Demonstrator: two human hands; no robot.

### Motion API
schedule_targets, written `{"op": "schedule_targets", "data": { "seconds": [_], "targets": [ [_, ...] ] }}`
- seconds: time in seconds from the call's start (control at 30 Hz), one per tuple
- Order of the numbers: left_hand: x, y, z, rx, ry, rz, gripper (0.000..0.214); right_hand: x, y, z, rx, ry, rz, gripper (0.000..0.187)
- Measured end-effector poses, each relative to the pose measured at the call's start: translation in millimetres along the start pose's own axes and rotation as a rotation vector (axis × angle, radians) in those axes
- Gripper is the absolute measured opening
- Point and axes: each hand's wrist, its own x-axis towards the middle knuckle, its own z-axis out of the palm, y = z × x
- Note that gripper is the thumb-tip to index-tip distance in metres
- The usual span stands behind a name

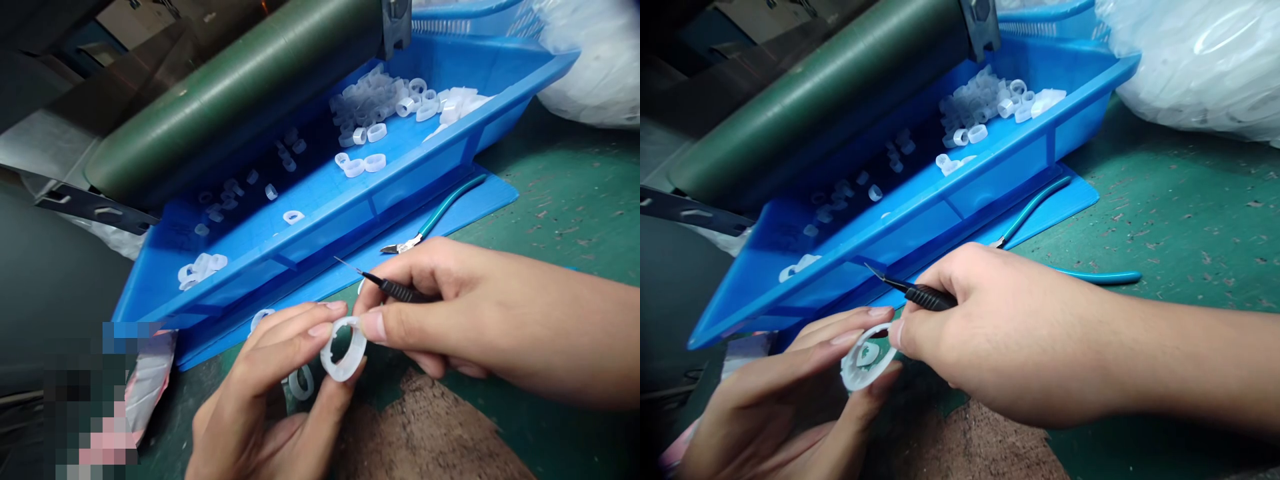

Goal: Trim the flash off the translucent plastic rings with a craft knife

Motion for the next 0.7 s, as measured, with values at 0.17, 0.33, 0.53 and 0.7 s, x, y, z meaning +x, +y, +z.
{"op": "schedule_targets", "data": {
  "seconds": [0.17, 0.33, 0.53, 0.7],
  "targets": [
    [3, -7, -0.8, 0.102, 0.046, 0.084, 0.062, -6, -7, -6, -0.172, 0.172, -0.081, 0.019],
    [5, -9, -3.3, 0.163, 0.045, 0.068, 0.053, -6, 22, -28, -0.402, 0.087, -0.269, 0.04],
    [2, -7, -6.8, 0.221, 0.067, 0.097, 0.056, -9, 80, -54, -0.362, 0.032, -0.317, 0.016],
    [0, -7, -2.6, 0.238, 0.065, 0.076, 0.053, -12, 40, -29, -0.046, -0.048, -0.183, 0.039]
  ]
}}
